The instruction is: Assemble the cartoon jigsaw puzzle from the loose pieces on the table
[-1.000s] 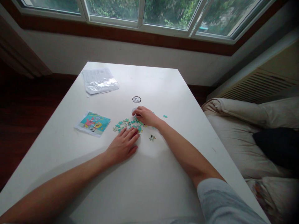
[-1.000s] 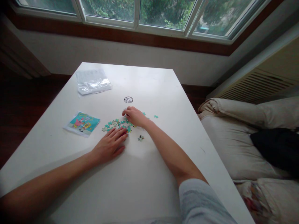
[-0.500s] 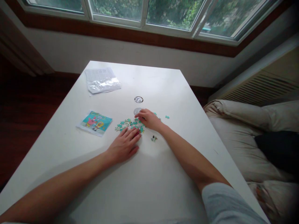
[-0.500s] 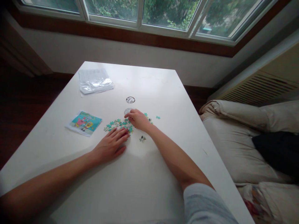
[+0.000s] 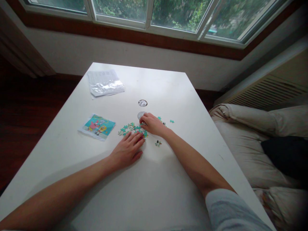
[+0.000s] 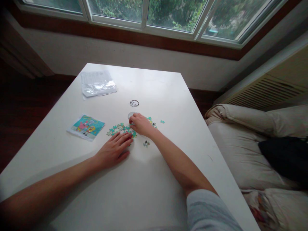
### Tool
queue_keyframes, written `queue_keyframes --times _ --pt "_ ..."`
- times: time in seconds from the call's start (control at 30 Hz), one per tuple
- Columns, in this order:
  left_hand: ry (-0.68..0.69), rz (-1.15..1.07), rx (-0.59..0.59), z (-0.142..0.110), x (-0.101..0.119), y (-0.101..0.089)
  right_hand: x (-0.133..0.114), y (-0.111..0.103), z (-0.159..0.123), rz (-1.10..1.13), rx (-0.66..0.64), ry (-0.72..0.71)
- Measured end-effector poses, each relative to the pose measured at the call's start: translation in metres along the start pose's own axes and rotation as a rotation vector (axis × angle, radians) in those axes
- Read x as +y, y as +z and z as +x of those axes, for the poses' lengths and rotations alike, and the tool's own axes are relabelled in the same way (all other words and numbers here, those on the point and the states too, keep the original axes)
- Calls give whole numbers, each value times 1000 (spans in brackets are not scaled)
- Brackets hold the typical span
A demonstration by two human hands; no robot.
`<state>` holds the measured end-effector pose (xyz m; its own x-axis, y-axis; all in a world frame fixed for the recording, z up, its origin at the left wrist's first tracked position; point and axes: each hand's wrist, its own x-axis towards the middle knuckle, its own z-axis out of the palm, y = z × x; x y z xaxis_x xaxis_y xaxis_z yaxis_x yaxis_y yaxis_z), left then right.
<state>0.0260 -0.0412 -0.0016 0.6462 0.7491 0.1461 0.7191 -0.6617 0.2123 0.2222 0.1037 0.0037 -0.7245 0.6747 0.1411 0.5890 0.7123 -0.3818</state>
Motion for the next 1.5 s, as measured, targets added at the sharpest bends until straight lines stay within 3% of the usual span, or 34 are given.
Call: queue_keyframes --times 0.2,0.4,0.67,0.93,1.5 --pt "-2 -25 18 0 0 0 8 3 1 235 44 13" --pt "-2 -27 14 0 -1 0 19 -9 -8 447 27 95" --pt "-17 -11 25 0 -2 -2 21 -12 -12 446 -111 102" --pt "-36 -6 38 1 -1 -3 16 -14 -10 294 -85 -48" --pt "-32 -39 61 1 -1 -3 20 -11 -9 288 -90 -68"
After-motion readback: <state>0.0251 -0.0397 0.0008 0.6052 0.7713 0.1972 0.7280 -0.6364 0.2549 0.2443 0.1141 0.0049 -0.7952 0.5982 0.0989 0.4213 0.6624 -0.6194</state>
